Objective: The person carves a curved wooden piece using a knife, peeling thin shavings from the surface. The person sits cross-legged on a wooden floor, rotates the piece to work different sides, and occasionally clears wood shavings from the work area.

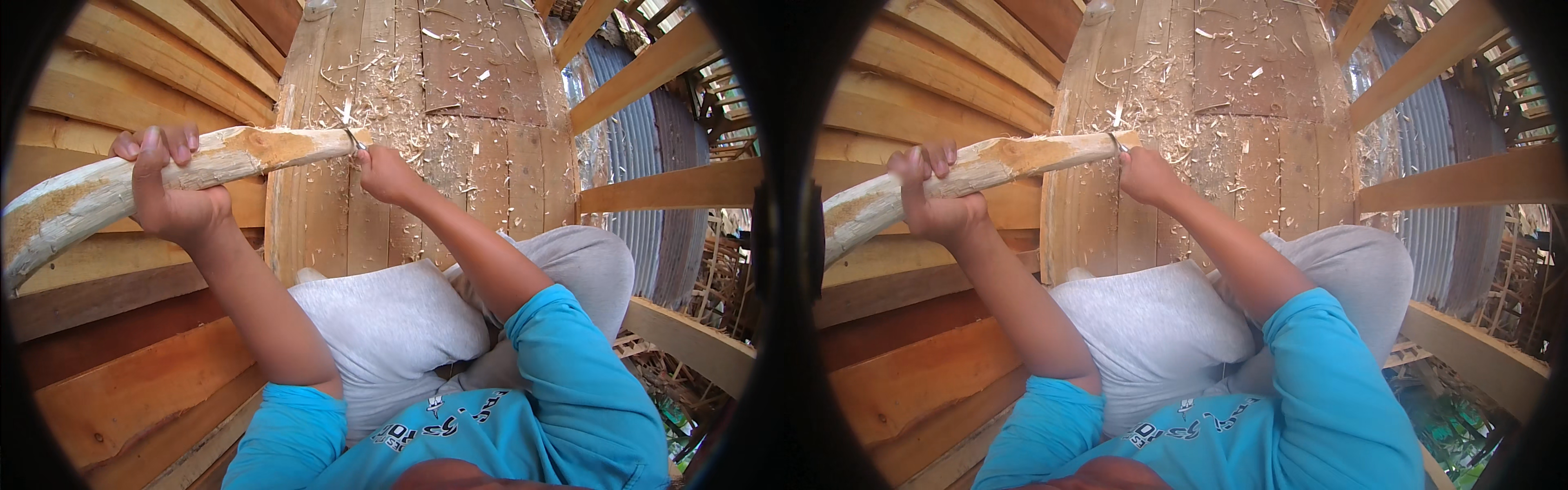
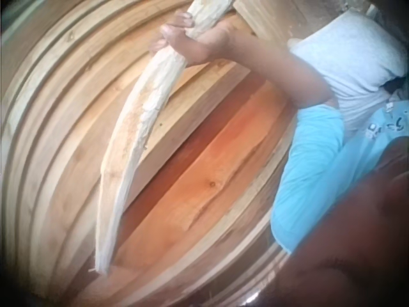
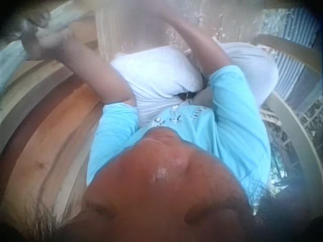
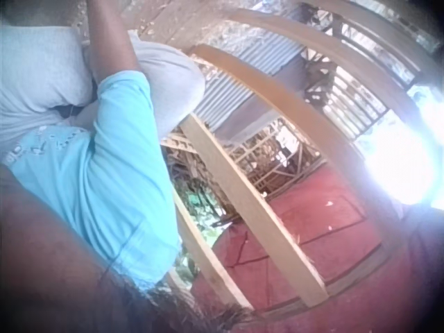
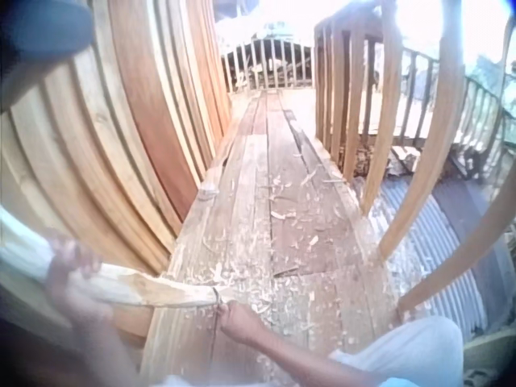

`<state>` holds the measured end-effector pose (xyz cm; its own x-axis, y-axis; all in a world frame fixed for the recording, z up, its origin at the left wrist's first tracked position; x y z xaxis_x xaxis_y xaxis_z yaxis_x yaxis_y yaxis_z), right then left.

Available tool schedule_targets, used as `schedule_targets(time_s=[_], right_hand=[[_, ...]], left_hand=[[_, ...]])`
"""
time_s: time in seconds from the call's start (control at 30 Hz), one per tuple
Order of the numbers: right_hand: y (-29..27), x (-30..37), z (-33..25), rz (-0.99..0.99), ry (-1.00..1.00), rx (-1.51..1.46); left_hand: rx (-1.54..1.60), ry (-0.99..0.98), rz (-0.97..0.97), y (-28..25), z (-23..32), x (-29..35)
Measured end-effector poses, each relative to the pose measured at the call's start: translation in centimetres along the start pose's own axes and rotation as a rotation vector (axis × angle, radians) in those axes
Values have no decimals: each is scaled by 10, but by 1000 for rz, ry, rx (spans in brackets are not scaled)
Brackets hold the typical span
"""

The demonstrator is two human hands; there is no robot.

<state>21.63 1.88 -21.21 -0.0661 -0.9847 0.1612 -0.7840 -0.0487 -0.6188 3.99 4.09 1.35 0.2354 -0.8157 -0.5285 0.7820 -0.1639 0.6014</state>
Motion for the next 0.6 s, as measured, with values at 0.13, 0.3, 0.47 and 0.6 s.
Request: schedule_targets(time_s=[0.13, 0.3, 0.47, 0.6], right_hand=[[-4, 28, -61, 127, -237, 36], [6, 21, -42, 190, -216, 8], [-2, 26, -52, 207, -153, 83], [-17, 38, -73, 125, -165, 79]], left_hand=[[16, -7, 15, -11, 6, 2], [13, 7, 20, -12, 3, -2], [-28, 63, 66, -3, 4, 0], [-16, 68, 65, -7, 5, 2]])
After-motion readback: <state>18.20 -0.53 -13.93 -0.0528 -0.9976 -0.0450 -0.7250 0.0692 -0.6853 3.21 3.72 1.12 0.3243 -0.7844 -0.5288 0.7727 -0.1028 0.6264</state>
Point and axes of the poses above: each hand's wrist, its own x-axis away from the middle knuckle, its own y-axis out of the palm, z = x × y, the point moved 4 cm from there along -x, towards the middle knuckle, and after that the axes turned 13 degrees about x, right-handed, at the moved point
